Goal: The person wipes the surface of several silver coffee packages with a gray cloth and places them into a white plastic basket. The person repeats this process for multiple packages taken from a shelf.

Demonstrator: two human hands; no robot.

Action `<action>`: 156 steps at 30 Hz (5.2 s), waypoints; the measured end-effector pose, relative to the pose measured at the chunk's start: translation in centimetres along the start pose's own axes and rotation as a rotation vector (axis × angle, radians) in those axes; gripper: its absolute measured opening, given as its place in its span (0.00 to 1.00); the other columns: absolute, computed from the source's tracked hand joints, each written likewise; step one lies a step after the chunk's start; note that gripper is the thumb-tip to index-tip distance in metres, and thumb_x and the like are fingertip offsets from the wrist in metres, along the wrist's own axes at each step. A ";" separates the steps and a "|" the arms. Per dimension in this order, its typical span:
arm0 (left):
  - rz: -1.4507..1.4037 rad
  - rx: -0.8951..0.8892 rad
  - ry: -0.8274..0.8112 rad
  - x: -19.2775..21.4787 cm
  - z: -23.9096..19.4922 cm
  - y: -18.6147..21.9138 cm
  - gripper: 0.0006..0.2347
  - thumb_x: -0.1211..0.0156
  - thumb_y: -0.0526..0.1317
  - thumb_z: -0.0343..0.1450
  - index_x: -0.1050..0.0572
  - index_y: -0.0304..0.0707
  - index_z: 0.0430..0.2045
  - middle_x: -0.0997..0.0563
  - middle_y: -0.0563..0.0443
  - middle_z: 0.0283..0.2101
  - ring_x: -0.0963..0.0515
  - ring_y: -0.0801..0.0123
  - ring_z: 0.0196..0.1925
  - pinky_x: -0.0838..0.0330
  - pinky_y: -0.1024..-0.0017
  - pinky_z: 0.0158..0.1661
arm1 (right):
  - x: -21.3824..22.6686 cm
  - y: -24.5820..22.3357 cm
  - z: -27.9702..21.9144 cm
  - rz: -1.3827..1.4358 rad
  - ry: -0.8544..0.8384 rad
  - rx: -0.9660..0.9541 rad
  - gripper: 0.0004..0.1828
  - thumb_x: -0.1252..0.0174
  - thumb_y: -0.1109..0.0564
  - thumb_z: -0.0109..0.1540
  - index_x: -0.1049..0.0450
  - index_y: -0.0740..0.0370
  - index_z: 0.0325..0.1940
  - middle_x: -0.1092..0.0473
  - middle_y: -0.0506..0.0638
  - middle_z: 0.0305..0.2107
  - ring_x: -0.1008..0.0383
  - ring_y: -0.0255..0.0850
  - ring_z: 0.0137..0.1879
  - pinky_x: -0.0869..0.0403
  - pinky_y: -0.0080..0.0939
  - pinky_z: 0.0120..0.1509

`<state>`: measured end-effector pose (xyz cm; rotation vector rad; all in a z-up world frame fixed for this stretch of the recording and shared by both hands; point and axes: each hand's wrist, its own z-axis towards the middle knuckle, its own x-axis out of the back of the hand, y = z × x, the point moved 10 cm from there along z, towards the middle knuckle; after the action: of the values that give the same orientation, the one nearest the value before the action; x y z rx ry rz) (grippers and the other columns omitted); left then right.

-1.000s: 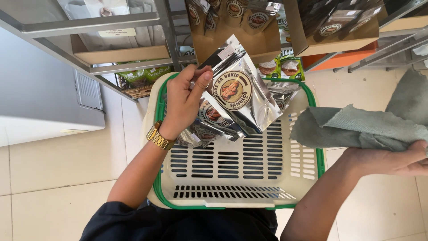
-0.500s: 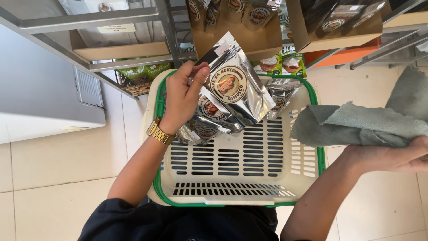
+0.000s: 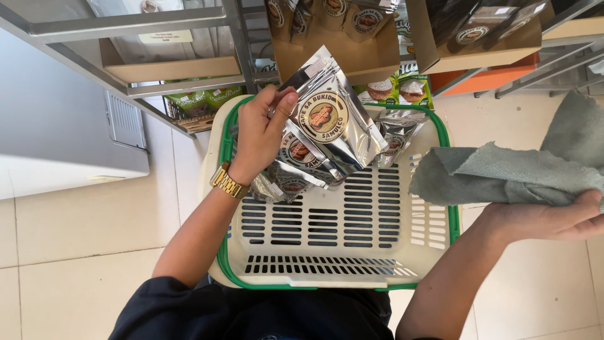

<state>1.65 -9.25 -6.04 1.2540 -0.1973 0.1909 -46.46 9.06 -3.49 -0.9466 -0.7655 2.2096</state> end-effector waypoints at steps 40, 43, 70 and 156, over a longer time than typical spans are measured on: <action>-0.101 -0.145 -0.415 -7.0 -4.5 5.9 0.08 0.39 0.42 0.76 0.20 0.35 0.38 0.20 0.44 0.26 0.22 0.60 0.24 0.29 0.69 0.28 | -16.6 0.6 -16.4 -0.063 -1.102 -1.009 0.50 0.25 0.64 0.44 0.37 0.62 0.70 0.28 0.51 0.54 0.27 0.36 0.59 0.27 0.38 0.62; -0.104 -0.196 -0.401 -6.4 -4.4 6.5 0.10 0.37 0.45 0.75 0.21 0.37 0.39 0.15 0.50 0.34 0.16 0.62 0.30 0.24 0.73 0.33 | -16.2 1.1 -16.5 -0.124 -1.106 -1.014 0.38 0.26 0.66 0.47 0.30 0.68 0.61 0.23 0.51 0.46 0.22 0.36 0.51 0.23 0.38 0.57; -0.047 -0.042 -0.241 -3.8 -2.5 5.3 0.14 0.39 0.45 0.75 0.24 0.29 0.26 0.15 0.41 0.37 0.18 0.55 0.23 0.28 0.69 0.24 | -11.1 4.4 -12.9 -0.152 -0.828 -1.039 0.36 0.32 0.74 0.48 0.29 0.74 0.61 0.24 0.58 0.49 0.24 0.49 0.54 0.25 0.45 0.63; -1.030 0.587 0.249 -9.3 -5.1 -18.8 0.23 0.52 0.55 0.81 0.29 0.41 0.18 0.29 0.51 0.17 0.31 0.68 0.16 0.36 0.70 0.18 | -23.9 -15.1 -29.0 -0.233 -1.344 0.517 0.37 0.35 0.37 0.60 0.35 0.53 0.69 0.45 0.61 0.71 0.45 0.64 0.77 0.44 0.71 0.76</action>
<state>-2.40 -10.34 -27.21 1.7409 0.7711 -0.5227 -6.15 9.44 0.41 0.9619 -0.6723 2.4233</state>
